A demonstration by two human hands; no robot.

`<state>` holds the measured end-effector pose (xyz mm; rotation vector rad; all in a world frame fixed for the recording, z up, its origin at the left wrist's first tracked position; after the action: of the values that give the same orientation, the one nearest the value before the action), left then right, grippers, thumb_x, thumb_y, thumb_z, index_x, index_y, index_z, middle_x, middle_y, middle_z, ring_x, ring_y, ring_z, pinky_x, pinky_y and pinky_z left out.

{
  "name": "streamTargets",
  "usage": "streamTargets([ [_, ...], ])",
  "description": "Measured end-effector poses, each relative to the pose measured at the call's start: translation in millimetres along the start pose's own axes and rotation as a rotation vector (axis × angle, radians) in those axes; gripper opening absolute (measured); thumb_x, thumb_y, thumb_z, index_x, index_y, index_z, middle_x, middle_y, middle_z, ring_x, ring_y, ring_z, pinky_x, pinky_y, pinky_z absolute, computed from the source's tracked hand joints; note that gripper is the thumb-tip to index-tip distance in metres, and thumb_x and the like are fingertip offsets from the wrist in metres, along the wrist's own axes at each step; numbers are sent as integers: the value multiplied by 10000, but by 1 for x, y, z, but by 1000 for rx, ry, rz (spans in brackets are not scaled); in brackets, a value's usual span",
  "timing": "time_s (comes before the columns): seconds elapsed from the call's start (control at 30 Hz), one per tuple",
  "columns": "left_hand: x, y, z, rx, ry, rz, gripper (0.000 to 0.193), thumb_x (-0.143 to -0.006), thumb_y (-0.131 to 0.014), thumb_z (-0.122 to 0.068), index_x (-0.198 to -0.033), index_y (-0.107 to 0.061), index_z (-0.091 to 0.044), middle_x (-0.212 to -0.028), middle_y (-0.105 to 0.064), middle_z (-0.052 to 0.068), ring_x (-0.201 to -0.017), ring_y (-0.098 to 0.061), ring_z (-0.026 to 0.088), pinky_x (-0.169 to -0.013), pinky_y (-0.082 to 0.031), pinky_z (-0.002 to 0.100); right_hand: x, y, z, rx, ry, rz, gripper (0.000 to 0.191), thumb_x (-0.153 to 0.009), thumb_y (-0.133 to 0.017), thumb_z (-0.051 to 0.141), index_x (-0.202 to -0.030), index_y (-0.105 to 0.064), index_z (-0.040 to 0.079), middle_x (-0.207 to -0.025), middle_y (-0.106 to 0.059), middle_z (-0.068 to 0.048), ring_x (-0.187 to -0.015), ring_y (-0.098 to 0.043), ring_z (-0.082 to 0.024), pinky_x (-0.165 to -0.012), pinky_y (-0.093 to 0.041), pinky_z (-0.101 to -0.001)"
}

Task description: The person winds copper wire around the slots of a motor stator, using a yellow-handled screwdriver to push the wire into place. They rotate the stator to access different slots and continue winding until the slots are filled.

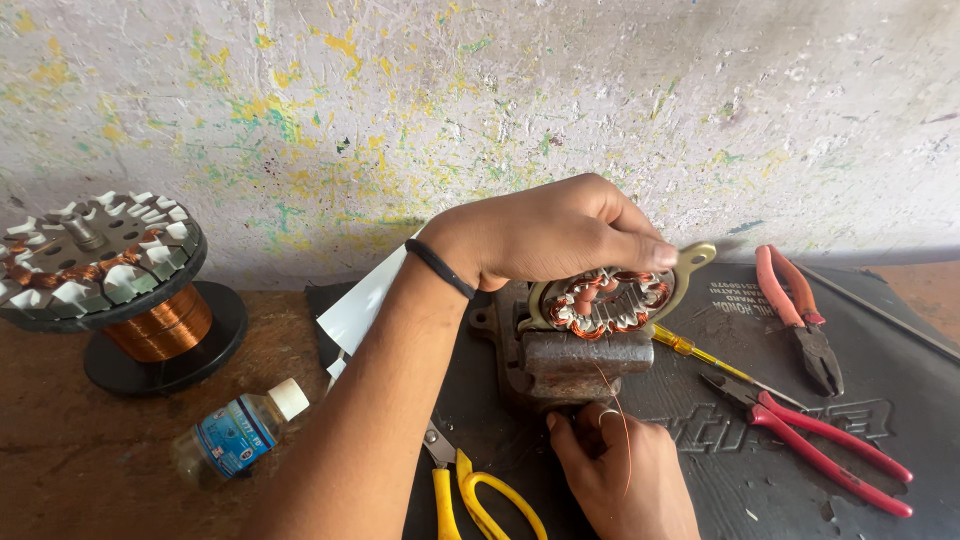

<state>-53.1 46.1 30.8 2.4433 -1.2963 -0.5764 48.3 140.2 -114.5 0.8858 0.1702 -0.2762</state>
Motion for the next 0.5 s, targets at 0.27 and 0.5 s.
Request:
streamTargets([
  [0.27,2,5,4,159,-1,26,386,-1007,-617,-299,-1166,-762,22,-965,-744,68,-748,-631,95,-624,-584,297,-1,1,-3,26,-189,63,368,-724,-866,385,-815,-764,44,-595,-732,-161,-558,-760,-287,-591,-591,-393],
  [0.5,4,9,0,142,-55,-22,385,-1014,-605,-273,-1259,-703,8,-982,-716,34,-809,-600,86,-707,-549,267,1,3,-1,79,-197,51,406,-741,-891,426,-766,-776,37,-593,-723,-166,-575,-744,-289,-604,-581,-388],
])
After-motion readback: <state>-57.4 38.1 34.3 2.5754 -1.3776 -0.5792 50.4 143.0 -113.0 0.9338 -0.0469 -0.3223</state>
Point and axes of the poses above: each hand's wrist, its own x-axis away from the middle knuckle, its own y-axis out of the back of the hand, z = x × y, the point moved 7 cm from there along -x, towards the middle knuckle
